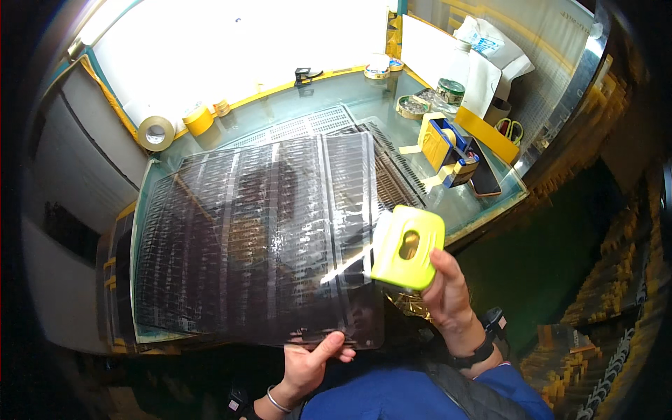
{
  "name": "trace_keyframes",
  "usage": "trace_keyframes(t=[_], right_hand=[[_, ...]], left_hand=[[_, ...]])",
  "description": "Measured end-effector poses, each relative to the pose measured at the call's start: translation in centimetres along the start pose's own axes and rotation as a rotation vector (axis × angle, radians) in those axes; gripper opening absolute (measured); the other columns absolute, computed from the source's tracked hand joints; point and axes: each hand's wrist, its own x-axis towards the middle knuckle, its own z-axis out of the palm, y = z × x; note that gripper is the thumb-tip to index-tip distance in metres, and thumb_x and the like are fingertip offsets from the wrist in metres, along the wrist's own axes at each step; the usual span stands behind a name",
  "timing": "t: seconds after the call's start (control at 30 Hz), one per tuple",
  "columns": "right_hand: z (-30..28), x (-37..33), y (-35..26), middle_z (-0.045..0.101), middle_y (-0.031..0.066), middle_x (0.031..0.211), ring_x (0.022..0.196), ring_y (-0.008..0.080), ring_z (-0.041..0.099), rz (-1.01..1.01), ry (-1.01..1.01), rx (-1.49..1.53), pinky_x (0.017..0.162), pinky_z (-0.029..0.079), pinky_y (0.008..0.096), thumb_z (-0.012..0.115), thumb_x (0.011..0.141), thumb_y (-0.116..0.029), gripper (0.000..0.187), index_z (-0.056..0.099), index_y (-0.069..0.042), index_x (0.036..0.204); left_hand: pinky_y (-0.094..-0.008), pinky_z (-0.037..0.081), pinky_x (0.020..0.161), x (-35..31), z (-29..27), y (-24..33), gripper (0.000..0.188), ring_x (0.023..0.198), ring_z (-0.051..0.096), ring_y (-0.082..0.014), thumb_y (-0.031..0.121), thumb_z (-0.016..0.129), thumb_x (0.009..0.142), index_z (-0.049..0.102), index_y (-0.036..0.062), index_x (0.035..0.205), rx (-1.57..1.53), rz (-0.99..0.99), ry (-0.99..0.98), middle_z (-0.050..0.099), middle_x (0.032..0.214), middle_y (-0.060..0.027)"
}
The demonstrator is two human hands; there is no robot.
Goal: The recorder is inspecting or scanning a flexible sheet of solar cells using a handheld scanner on a light table.
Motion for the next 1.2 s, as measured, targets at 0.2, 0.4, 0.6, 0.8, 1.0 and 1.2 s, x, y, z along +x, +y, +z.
trace_keyframes(t=[0.2, 0.4, 0.6, 0.8, 1.0, 1.2], right_hand=[[0.6, 2.8, -0.6, 0.055, 0.0109, 0.114, 0.101, 0.0182, 0.057, -0.081, 0.036, 0.034, 0.083, 0.049, 0.0319, 0.055, 0.085, -0.030, 0.050, 0.041, 0.001, 0.122], [0.3, 2.8, -0.5, 0.049, 0.0129, 0.123, 0.111, 0.0245, 0.051, -0.035, -0.024, -0.033, 0.091, 0.044, 0.0390, 0.054, 0.084, -0.036, 0.061, 0.032, -0.003, 0.130], [0.6, 2.6, -0.4, 0.049, 0.0129, 0.122, 0.110, 0.0241, 0.052, -0.031, -0.021, -0.026, 0.090, 0.045, 0.0383, 0.054, 0.084, -0.033, 0.059, 0.033, -0.002, 0.129], [0.6, 2.7, -0.3, 0.055, 0.0111, 0.113, 0.101, 0.0201, 0.056, -0.027, 0.003, 0.005, 0.083, 0.048, 0.0346, 0.055, 0.083, -0.025, 0.048, 0.041, 0.000, 0.121], [-0.1, 2.5, -0.4, 0.060, 0.0090, 0.103, 0.093, 0.0164, 0.059, -0.053, 0.022, -0.068, 0.079, 0.049, 0.0290, 0.058, 0.081, -0.019, 0.038, 0.050, 0.001, 0.112], [0.9, 4.8, -2.5, 0.055, 0.0075, 0.115, 0.100, 0.0174, 0.057, -0.100, -0.084, -0.090, 0.082, 0.048, 0.0308, 0.055, 0.083, -0.031, 0.051, 0.040, -0.003, 0.123]], left_hand=[[-0.0332, 0.056, 0.053, -1.5, -1.2, -1.3, 0.010, 0.061, 0.063, -0.0252, 0.000, 0.059, 0.081, 0.057, -0.0072, 0.087, 0.089, 0.001, -0.025, 0.061, 0.076, -0.0157], [-0.0316, 0.057, 0.055, -1.6, -1.4, -1.4, 0.010, 0.065, 0.064, -0.0229, 0.001, 0.060, 0.082, 0.058, -0.0062, 0.088, 0.072, 0.006, -0.045, 0.061, 0.077, -0.0139], [-0.0313, 0.057, 0.055, -1.5, -1.4, -1.4, 0.010, 0.065, 0.064, -0.0226, 0.001, 0.060, 0.082, 0.059, -0.0064, 0.088, 0.057, 0.010, -0.044, 0.062, 0.077, -0.0140], [-0.0304, 0.057, 0.056, -1.6, -1.6, -1.4, 0.009, 0.065, 0.064, -0.0221, 0.001, 0.060, 0.082, 0.059, -0.0061, 0.088, 0.070, -0.002, -0.057, 0.062, 0.078, -0.0138], [-0.0337, 0.056, 0.053, -1.9, -1.8, -1.5, 0.010, 0.063, 0.064, -0.0256, -0.001, 0.059, 0.081, 0.057, -0.0089, 0.088, 0.112, 0.000, -0.056, 0.061, 0.075, -0.0172], [-0.0285, 0.055, 0.062, -3.7, -5.3, -4.4, 0.010, 0.068, 0.064, -0.0195, -0.003, 0.061, 0.079, 0.063, -0.0038, 0.089, 0.308, -0.002, -0.048, 0.064, 0.082, -0.0144]])
